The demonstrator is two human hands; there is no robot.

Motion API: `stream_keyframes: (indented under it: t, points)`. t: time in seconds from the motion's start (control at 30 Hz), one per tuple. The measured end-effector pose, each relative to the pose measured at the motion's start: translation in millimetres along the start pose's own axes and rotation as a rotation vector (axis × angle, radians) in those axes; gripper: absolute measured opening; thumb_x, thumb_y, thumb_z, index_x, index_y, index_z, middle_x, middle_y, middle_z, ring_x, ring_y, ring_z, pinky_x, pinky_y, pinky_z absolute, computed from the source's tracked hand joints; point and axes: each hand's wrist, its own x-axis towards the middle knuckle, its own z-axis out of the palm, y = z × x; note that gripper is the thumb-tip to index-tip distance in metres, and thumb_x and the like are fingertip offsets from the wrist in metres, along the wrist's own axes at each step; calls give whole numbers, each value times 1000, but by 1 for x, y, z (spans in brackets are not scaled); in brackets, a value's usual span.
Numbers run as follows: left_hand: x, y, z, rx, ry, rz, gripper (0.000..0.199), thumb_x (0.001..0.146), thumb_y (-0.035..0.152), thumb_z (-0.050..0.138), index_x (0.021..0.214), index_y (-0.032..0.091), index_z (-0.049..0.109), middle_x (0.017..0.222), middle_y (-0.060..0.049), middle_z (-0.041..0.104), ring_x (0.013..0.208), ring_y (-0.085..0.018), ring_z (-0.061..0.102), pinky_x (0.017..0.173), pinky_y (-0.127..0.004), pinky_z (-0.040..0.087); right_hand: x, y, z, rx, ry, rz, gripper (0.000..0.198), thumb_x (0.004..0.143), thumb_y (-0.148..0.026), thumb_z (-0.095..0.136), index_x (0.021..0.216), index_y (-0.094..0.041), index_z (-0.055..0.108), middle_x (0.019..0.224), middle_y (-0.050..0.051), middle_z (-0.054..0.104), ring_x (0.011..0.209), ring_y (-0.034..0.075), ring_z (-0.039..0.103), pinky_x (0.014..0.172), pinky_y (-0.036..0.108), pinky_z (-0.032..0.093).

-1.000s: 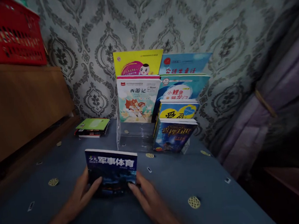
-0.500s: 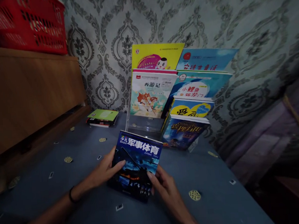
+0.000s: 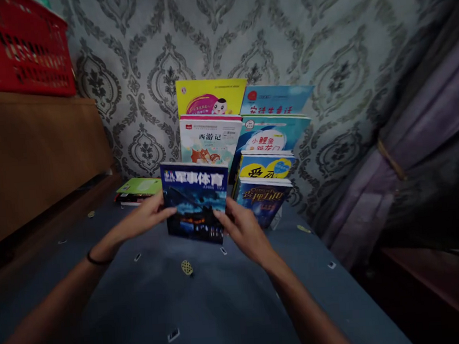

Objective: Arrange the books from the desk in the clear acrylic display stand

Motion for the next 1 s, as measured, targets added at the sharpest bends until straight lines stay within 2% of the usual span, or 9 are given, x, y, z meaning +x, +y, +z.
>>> stream_keyframes:
  t: [0.13,0.2,0.27,0.33,0.43,0.57,0.73,0.87,1.0]
  points:
    - [51,27,-28,281,304,106,42,97,42,59,131,20,49,106,-7,68,99,-26,67,90,-43,56,52,-21,-25,-263,237,-215,22,98,-45,55,99,-23,59,73,0,63,63,18,57,59,30,45]
    - [66,34,-32,373,427,151,43,98,42,60,132,20,46,98,-4,66,90,-23,67,83,-38,57,68,-24,-29,-288,319,-273,23,99,-44,52,103,-22,58,81,3,66,71,21,62,65,33,48]
    - [75,34,-30,398,489,196,43,99,43,59,132,21,43,98,-3,64,87,-20,67,80,-35,56,79,-21,-28,-277,361,-282,24,100,-44,50,107,-22,57,88,5,68,81,24,66,71,36,51]
    - [80,27,-25,390,510,207,37,100,42,58,127,21,44,99,-3,64,87,-19,67,79,-34,56,84,-12,-26,-256,360,-255,25,101,-44,49,110,-22,57,91,6,69,88,26,67,77,38,53]
    - [86,14,-15,342,502,174,26,100,36,58,119,21,47,100,-3,67,92,-20,69,80,-33,56,86,6,-22,-197,314,-209,24,101,-42,49,113,-22,57,92,6,70,88,25,67,82,40,54]
    - [91,-2,-3,336,482,135,21,98,26,58,117,20,51,103,-5,69,100,-23,69,80,-33,55,87,29,-16,-162,318,-169,24,100,-39,48,113,-21,56,95,7,70,88,24,66,82,39,53]
    - [94,-22,8,380,518,83,13,94,21,60,104,21,52,89,0,63,87,-20,66,72,-28,51,93,47,-10,-243,325,-145,21,100,-37,46,111,-22,55,91,6,67,83,24,62,78,38,50]
    - [95,-41,15,366,513,39,11,95,24,59,97,21,48,79,3,57,74,-16,62,68,-27,49,98,55,-8,-320,293,-114,18,98,-31,47,110,-21,55,84,4,65,76,22,59,72,35,46]
    - [98,-53,21,419,538,30,12,97,29,56,94,22,47,81,1,58,75,-18,62,70,-30,50,101,63,-6,-360,261,-66,17,97,-30,46,107,-21,55,83,4,66,72,21,58,69,33,43]
